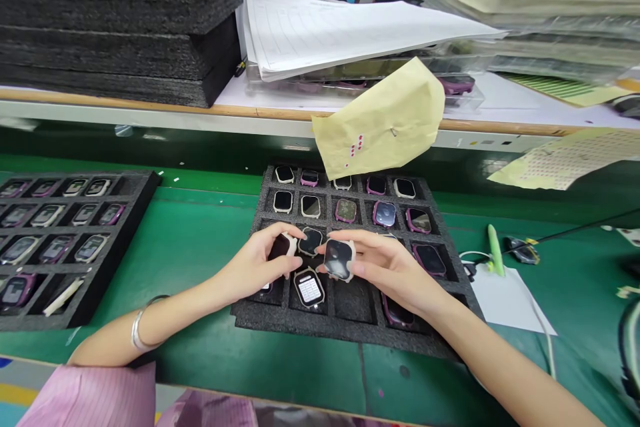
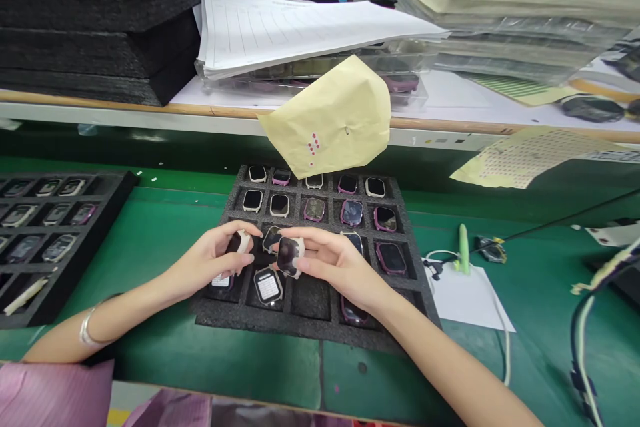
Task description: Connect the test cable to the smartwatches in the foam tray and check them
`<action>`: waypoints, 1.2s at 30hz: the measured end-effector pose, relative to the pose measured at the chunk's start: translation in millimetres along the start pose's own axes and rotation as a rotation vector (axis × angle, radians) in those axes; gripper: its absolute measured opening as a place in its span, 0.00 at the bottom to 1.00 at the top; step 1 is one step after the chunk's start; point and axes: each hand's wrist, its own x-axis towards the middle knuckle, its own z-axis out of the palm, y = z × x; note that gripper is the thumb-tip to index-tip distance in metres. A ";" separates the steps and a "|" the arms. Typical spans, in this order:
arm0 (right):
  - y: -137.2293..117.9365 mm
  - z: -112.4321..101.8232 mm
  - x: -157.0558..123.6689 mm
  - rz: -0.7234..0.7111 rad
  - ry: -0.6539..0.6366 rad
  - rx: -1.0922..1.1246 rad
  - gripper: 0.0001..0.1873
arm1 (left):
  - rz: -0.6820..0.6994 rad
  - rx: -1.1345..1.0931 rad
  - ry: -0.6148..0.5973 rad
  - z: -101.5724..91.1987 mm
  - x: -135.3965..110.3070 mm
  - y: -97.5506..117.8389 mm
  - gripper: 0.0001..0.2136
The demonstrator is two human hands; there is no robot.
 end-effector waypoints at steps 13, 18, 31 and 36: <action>1.2 -1.5 1.8 -0.026 -0.044 -0.037 0.20 | 0.074 0.015 0.035 5.6 1.9 -0.2 0.15; -0.3 -2.4 3.5 -0.035 0.018 -0.054 0.21 | 0.093 0.052 0.035 6.7 4.3 -3.4 0.14; 1.7 -3.2 6.1 -0.024 0.023 -0.004 0.20 | 0.219 0.183 0.040 8.8 7.8 -6.1 0.15; 4.5 -2.1 8.9 -0.027 -0.015 0.007 0.20 | 0.214 0.251 0.011 6.8 5.5 -5.4 0.15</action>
